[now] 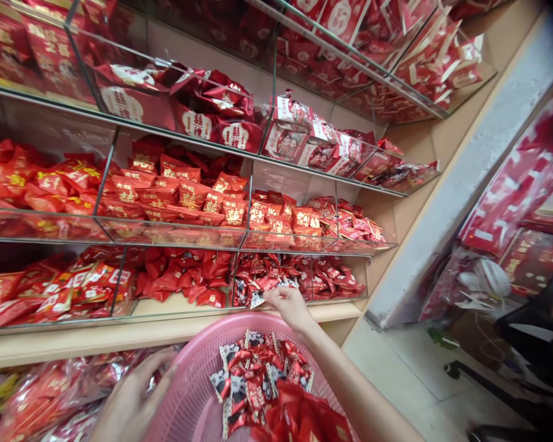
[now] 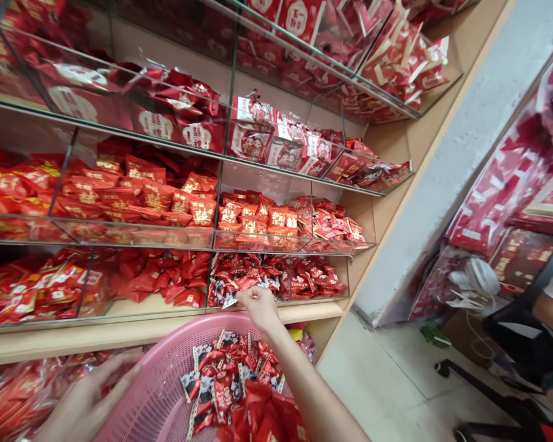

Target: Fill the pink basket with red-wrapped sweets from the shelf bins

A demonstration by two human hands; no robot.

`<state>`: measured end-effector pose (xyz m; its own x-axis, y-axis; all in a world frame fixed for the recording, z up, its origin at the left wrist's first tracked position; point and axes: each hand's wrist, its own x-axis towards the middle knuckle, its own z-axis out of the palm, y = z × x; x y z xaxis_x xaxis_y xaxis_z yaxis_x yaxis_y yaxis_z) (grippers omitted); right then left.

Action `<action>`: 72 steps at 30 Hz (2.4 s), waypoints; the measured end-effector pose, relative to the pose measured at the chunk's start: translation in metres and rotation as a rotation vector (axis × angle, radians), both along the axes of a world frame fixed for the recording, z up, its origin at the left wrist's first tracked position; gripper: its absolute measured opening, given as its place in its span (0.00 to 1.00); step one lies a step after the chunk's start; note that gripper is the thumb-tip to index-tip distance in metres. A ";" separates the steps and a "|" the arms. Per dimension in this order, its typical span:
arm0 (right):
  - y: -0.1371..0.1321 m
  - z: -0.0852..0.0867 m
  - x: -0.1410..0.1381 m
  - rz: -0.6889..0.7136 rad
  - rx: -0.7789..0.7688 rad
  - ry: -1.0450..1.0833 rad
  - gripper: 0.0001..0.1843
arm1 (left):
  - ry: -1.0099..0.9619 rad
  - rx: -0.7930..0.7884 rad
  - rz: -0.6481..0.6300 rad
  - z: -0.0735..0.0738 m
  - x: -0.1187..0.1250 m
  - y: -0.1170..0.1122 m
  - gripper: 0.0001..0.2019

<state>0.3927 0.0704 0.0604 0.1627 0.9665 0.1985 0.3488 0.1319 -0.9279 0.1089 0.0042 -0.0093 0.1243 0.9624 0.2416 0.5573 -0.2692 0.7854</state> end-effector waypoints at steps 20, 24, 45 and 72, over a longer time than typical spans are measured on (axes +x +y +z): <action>-0.094 0.000 -0.008 0.355 0.001 0.385 0.11 | -0.922 -0.626 -0.287 0.080 0.075 -0.011 0.09; -0.098 -0.006 -0.021 0.395 -0.137 0.495 0.14 | -0.968 -0.587 -0.252 0.080 0.081 -0.011 0.08; -0.115 0.002 -0.008 0.499 -0.143 0.210 0.15 | -0.807 -0.467 -0.310 0.071 0.075 -0.012 0.07; -0.095 0.006 0.005 0.282 -0.040 0.315 0.16 | -0.618 -0.343 -0.227 0.082 0.090 -0.004 0.09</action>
